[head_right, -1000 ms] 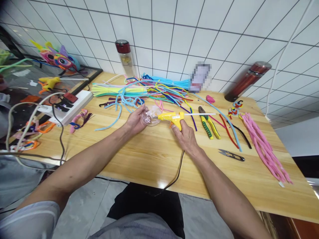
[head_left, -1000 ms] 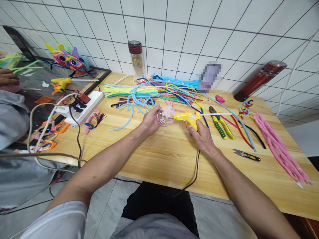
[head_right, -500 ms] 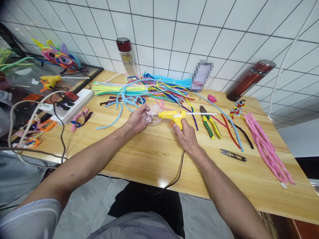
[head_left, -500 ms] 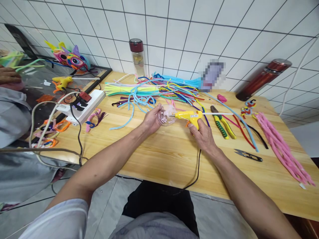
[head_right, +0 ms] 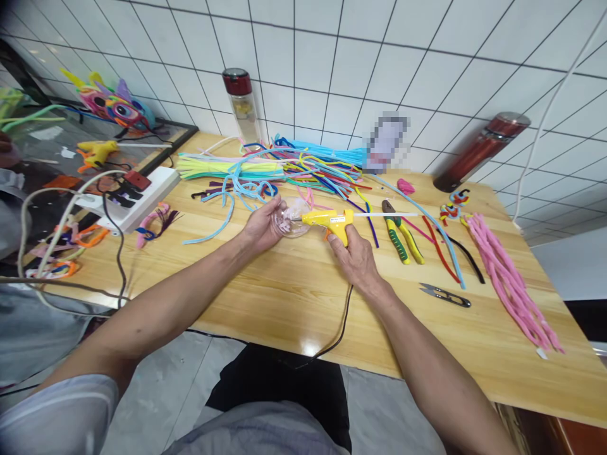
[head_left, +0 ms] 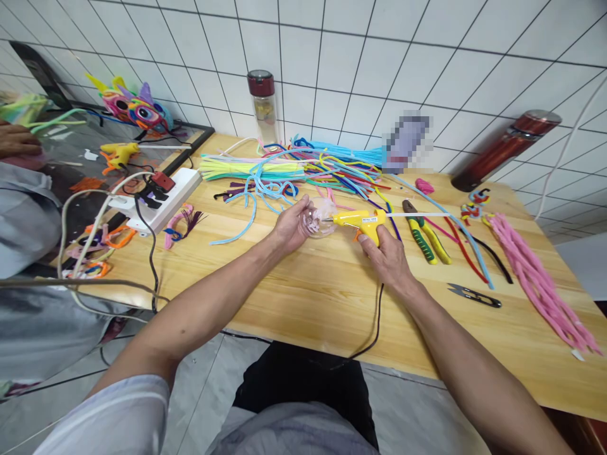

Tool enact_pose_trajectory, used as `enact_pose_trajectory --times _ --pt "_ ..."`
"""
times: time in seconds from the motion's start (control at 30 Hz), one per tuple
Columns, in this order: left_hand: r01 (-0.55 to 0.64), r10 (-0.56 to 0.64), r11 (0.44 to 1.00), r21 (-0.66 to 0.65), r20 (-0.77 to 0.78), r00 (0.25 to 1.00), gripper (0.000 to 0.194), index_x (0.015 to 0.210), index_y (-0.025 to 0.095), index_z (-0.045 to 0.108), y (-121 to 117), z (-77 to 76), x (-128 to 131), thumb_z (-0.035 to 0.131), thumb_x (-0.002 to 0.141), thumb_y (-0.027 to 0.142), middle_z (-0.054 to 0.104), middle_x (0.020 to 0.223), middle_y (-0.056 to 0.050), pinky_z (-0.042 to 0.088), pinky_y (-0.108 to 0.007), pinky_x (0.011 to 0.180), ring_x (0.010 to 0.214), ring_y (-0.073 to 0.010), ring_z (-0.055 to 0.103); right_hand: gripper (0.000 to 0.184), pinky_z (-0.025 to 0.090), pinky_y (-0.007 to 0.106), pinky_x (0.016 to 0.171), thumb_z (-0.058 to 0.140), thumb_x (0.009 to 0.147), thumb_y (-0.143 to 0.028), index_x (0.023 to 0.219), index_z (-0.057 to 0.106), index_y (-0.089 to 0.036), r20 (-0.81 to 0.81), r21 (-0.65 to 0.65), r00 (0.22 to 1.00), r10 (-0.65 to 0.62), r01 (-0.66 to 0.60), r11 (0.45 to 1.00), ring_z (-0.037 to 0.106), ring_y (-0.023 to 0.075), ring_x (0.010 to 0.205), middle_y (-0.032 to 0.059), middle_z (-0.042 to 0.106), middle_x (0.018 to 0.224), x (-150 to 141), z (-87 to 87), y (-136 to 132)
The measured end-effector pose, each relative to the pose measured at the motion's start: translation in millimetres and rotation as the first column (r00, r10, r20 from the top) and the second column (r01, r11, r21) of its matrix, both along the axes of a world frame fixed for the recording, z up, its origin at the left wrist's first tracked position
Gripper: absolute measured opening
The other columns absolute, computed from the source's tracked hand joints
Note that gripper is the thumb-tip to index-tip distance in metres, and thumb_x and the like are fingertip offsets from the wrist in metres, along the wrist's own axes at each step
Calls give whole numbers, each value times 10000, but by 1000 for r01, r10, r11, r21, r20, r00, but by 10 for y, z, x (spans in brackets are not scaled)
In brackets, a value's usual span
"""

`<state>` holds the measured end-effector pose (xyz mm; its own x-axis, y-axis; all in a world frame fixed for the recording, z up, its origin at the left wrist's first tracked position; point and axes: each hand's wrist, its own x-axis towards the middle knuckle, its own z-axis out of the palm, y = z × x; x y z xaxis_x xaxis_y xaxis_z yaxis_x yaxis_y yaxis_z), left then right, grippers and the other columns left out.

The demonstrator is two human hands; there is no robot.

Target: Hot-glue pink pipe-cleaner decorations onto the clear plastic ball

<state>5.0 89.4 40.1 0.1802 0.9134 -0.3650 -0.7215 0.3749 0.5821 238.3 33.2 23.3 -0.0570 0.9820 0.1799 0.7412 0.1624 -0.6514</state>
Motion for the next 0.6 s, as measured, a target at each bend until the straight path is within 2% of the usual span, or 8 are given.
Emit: enact_pose_trajectory --times 0.3,0.6 --pt "-4 4 1000 -9 -4 1000 353 715 153 591 1 -3 5 671 1018 315 610 581 33 484 -213 477 443 -94 585 402 387 327 612 476 953 -663 847 492 -275 -11 -21 1000 -12 11 1000 535 211 611 5 608 649 1 6 -2" --pt "3 -3 1000 -1 -20 1000 388 698 150 588 6 -22 2 651 1031 338 610 571 34 500 -223 478 444 -100 600 390 358 318 585 494 934 -649 828 476 -275 18 -12 1000 -5 6 1000 503 200 573 -11 567 605 7 -12 2"
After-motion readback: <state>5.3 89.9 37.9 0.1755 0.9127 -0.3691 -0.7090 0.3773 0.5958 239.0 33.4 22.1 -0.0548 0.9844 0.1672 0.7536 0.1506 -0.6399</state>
